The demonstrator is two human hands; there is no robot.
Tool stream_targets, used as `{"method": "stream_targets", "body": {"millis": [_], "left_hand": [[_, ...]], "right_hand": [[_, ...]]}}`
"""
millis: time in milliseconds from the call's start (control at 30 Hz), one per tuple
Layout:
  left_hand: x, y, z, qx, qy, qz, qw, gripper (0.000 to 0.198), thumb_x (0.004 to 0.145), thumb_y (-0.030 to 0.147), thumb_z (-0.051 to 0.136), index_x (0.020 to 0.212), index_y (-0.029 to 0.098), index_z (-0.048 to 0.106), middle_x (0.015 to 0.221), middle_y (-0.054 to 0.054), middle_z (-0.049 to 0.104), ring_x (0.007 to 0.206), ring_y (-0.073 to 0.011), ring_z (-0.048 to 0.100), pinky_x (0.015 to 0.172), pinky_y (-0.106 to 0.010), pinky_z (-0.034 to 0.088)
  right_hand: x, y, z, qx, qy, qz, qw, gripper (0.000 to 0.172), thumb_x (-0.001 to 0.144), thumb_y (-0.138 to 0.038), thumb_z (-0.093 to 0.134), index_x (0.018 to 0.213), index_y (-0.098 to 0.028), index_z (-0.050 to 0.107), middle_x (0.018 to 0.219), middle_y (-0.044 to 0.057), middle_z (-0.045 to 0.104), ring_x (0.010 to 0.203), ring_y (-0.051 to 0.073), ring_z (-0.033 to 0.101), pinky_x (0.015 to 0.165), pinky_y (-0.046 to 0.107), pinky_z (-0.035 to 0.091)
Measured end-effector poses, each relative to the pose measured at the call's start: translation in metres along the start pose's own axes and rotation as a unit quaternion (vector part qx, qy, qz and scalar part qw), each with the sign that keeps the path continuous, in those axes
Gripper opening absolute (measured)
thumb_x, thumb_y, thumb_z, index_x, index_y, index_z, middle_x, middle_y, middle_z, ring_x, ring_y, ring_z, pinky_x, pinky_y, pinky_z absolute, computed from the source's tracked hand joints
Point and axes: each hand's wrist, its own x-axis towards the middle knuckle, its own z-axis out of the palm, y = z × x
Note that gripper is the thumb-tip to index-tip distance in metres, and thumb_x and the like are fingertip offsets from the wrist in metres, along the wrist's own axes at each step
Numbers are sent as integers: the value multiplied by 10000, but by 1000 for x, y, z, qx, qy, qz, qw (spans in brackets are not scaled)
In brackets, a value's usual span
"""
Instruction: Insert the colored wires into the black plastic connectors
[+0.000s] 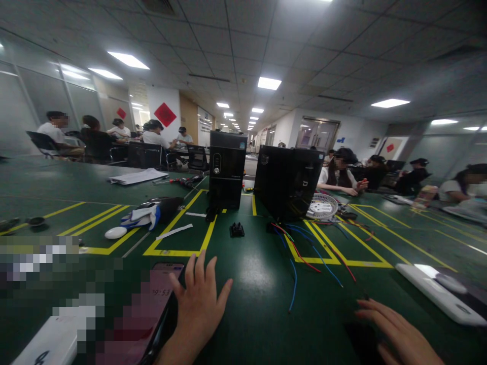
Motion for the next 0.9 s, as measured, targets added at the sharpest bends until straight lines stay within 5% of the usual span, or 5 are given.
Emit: {"method": "stream_targets", "body": {"millis": [200, 467, 633, 900], "left_hand": [[-26, 18, 12, -86, 20, 135, 987, 424, 834, 281, 540, 1245, 173, 535, 1372, -147, 480, 1299, -354, 367, 1063, -662, 159], [-27, 19, 15, -173, -56, 219, 959, 361, 823, 266, 575, 1183, 246, 557, 1281, -72, 584, 1224, -330, 472, 1018, -646, 306], [-22, 19, 13, -202, -59, 207, 955, 325, 808, 227, 579, 1132, 249, 576, 1236, -59, 612, 1197, -326, 496, 1014, -658, 311], [-23, 20, 16, -218, -35, 195, 956, 362, 818, 186, 545, 1173, 256, 539, 1231, -43, 611, 1198, -307, 495, 1026, -634, 305]], "right_hand": [[66, -73, -23, 36, -4, 34, 999, 372, 879, -312, 419, 1164, -193, 626, 1228, 107, 637, 1191, 275, 542, 1020, 477, 415], [144, -126, 23, 38, -69, 153, 985, 535, 847, -202, 522, 1366, -113, 429, 1237, 166, 621, 1083, 305, 611, 858, 428, 494], [145, -139, 27, 49, -78, 155, 984, 492, 877, -150, 440, 1365, -212, 423, 1177, 115, 650, 1001, 266, 648, 772, 376, 495], [104, -151, -6, 117, -159, 26, 980, 372, 737, -120, 577, 1074, -259, 651, 818, 5, 731, 808, 223, 676, 706, 306, 479]]}}
